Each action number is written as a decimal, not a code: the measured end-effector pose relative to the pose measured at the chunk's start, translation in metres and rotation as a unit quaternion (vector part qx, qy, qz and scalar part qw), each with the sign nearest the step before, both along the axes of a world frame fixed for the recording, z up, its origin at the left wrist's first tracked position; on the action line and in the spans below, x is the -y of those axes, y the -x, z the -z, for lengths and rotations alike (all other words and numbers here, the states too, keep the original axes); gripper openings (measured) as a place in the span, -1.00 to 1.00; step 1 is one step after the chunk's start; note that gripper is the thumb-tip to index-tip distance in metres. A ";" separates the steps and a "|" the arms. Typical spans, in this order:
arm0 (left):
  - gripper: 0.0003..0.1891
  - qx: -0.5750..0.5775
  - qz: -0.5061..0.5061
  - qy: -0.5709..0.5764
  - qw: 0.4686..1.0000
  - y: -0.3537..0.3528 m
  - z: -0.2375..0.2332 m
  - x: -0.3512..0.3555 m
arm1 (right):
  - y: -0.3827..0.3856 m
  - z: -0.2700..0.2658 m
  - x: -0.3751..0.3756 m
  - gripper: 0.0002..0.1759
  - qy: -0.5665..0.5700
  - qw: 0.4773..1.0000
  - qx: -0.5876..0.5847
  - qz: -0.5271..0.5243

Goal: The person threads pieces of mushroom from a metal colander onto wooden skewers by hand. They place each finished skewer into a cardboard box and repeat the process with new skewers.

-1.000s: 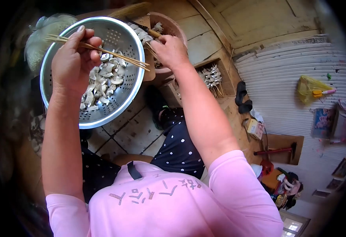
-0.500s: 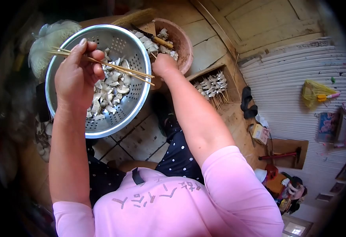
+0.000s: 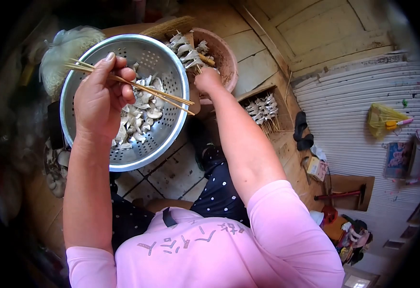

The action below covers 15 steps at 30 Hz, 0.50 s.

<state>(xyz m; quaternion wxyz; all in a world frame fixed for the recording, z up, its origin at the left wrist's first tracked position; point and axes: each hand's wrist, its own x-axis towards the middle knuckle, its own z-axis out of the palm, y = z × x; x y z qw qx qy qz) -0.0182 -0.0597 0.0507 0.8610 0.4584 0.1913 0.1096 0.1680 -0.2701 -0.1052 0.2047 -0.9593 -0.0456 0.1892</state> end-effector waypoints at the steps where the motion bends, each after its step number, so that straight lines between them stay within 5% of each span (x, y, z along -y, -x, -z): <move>1: -0.72 0.002 0.000 0.001 1.000 0.000 0.000 -0.001 | -0.004 0.002 0.004 -0.73 -0.034 0.999 -0.031 0.025; 4: -0.74 0.015 -0.003 0.009 1.000 0.001 0.001 -0.003 | -0.017 0.022 0.023 -0.77 -0.133 0.990 -0.021 0.051; 8: -0.74 0.015 0.005 -0.001 1.000 0.002 0.003 -0.004 | 0.003 -0.031 0.035 -0.79 -0.298 0.935 -0.129 0.145; 15: -0.74 0.001 0.009 -0.028 1.000 0.005 0.004 -0.004 | 0.031 -0.071 0.072 -0.81 -0.354 0.907 -0.181 0.140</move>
